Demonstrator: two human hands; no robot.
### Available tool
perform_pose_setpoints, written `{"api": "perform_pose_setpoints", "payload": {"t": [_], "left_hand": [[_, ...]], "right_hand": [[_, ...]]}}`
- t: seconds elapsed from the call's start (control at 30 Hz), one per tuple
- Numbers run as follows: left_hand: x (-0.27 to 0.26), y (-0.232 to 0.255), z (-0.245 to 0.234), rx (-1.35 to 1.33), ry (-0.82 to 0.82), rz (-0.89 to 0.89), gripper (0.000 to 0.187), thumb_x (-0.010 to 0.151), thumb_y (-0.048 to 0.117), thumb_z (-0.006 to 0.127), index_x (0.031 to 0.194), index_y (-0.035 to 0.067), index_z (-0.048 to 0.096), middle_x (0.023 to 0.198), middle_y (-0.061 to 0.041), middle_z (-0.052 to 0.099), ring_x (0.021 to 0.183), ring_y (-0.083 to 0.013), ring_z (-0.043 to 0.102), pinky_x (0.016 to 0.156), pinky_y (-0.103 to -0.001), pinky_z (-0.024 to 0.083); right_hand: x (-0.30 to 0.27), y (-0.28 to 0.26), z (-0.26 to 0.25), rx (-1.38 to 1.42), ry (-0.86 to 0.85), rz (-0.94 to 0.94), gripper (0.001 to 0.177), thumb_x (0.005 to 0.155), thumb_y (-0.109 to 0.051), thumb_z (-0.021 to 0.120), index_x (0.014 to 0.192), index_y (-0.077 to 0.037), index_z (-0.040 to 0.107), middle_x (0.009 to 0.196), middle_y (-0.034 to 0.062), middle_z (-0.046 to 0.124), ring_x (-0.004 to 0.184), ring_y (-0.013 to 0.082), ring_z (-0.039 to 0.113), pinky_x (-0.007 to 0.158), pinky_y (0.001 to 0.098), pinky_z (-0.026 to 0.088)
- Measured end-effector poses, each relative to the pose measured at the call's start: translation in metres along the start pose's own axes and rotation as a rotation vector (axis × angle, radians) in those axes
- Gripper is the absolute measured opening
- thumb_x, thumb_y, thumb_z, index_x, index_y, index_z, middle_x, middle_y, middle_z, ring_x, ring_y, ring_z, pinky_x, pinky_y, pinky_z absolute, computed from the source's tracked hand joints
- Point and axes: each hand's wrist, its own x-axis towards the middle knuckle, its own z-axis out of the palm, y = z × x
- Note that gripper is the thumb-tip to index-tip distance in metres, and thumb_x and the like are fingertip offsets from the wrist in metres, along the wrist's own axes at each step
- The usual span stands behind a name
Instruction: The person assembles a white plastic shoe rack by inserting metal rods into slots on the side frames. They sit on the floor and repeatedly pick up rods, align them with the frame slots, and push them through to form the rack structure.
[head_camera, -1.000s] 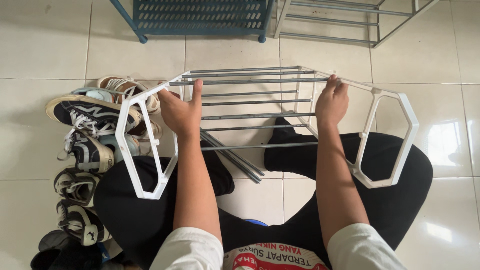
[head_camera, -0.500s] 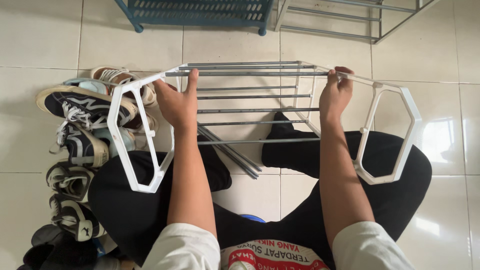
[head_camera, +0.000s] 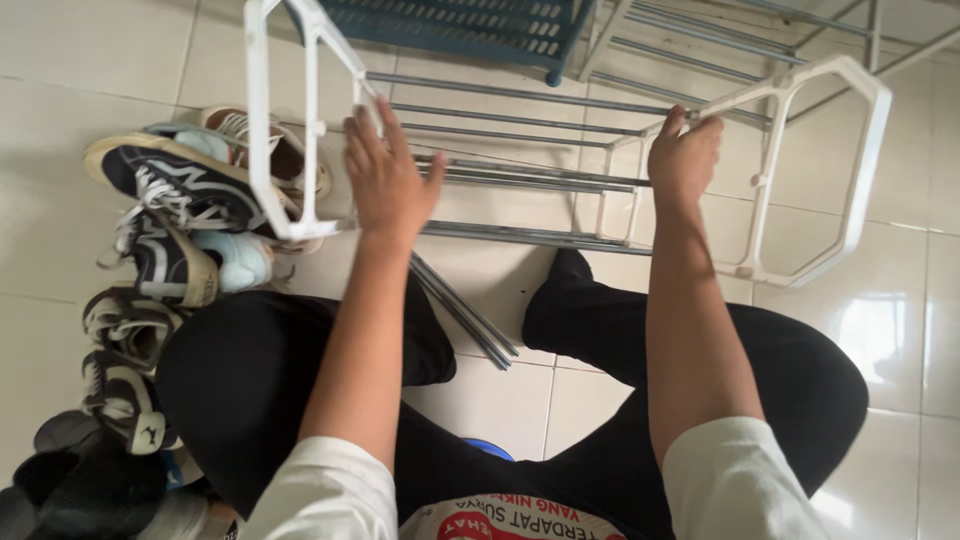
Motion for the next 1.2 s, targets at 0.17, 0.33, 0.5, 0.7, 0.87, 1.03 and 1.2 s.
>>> {"api": "perform_pose_setpoints", "payload": {"t": [0.17, 0.33, 0.5, 0.7, 0.87, 1.03, 1.2], "left_hand": [[-0.036, 0.002, 0.006, -0.065, -0.052, 0.209, 0.066, 0.104, 0.044, 0.058, 0.149, -0.001, 0.042, 0.158, -0.027, 0.039, 0.148, -0.0404, 0.035, 0.121, -0.052, 0.032], [-0.047, -0.005, 0.011, -0.202, -0.034, 0.397, 0.05, 0.103, 0.029, 0.063, 0.144, 0.004, 0.052, 0.155, -0.016, 0.049, 0.149, -0.0331, 0.039, 0.127, -0.048, 0.031], [-0.048, -0.005, 0.011, -0.145, -0.039, 0.399, 0.057, 0.097, 0.023, 0.068, 0.148, 0.006, 0.048, 0.16, -0.014, 0.041, 0.153, -0.0332, 0.03, 0.129, -0.048, 0.023], [-0.056, -0.006, 0.017, -0.131, 0.031, 0.382, 0.073, 0.093, 0.021, 0.071, 0.158, 0.012, 0.038, 0.168, -0.015, 0.02, 0.156, -0.0372, 0.018, 0.129, -0.051, 0.018], [-0.067, -0.028, 0.036, -0.166, 0.068, 0.232, 0.08, 0.093, 0.018, 0.073, 0.16, 0.004, 0.032, 0.165, -0.027, 0.016, 0.151, -0.046, 0.024, 0.125, -0.054, 0.024], [-0.09, -0.064, 0.067, -0.181, -0.098, 0.002, 0.073, 0.084, 0.016, 0.075, 0.147, -0.001, 0.041, 0.154, -0.023, 0.036, 0.143, -0.0417, 0.037, 0.12, -0.055, 0.03], [-0.121, -0.089, 0.107, -0.105, -0.229, -0.155, 0.076, 0.078, 0.019, 0.077, 0.142, -0.005, 0.044, 0.15, -0.028, 0.039, 0.14, -0.0418, 0.036, 0.116, -0.054, 0.027]], "right_hand": [[-0.007, -0.017, 0.007, -0.034, 0.002, -0.209, 0.078, 0.106, -0.042, 0.065, 0.152, 0.01, 0.029, 0.152, 0.0322, 0.037, 0.137, 0.0485, 0.041, 0.112, 0.0547, 0.038], [-0.058, -0.044, 0.003, -0.018, -0.1, -0.511, 0.062, 0.111, -0.039, 0.065, 0.151, 0.005, 0.048, 0.159, 0.0364, 0.023, 0.144, 0.0548, 0.028, 0.117, 0.0569, 0.032], [-0.132, -0.066, -0.016, 0.077, -0.312, -0.812, 0.045, 0.098, -0.032, 0.073, 0.133, -0.004, 0.064, 0.15, 0.0254, 0.043, 0.139, 0.0456, 0.04, 0.115, 0.0558, 0.036], [-0.175, -0.078, -0.019, 0.031, -0.155, -0.973, 0.02, 0.1, -0.013, 0.072, 0.12, -0.015, 0.074, 0.106, 0.0042, 0.073, 0.103, 0.0288, 0.064, 0.104, 0.0495, 0.045], [-0.158, -0.087, -0.005, 0.063, -0.083, -0.942, 0.012, 0.101, -0.014, 0.073, 0.113, -0.015, 0.077, 0.097, 0.0051, 0.073, 0.094, 0.028, 0.066, 0.099, 0.048, 0.045], [-0.145, -0.103, 0.011, 0.081, 0.061, -0.961, 0.011, 0.1, -0.011, 0.075, 0.11, -0.016, 0.075, 0.099, 0.0045, 0.071, 0.101, 0.0288, 0.065, 0.1, 0.0465, 0.045], [-0.179, -0.09, 0.042, 0.096, 0.137, -1.047, 0.02, 0.091, -0.001, 0.069, 0.11, -0.009, 0.067, 0.113, 0.0101, 0.065, 0.104, 0.0333, 0.06, 0.095, 0.0494, 0.043]]}}
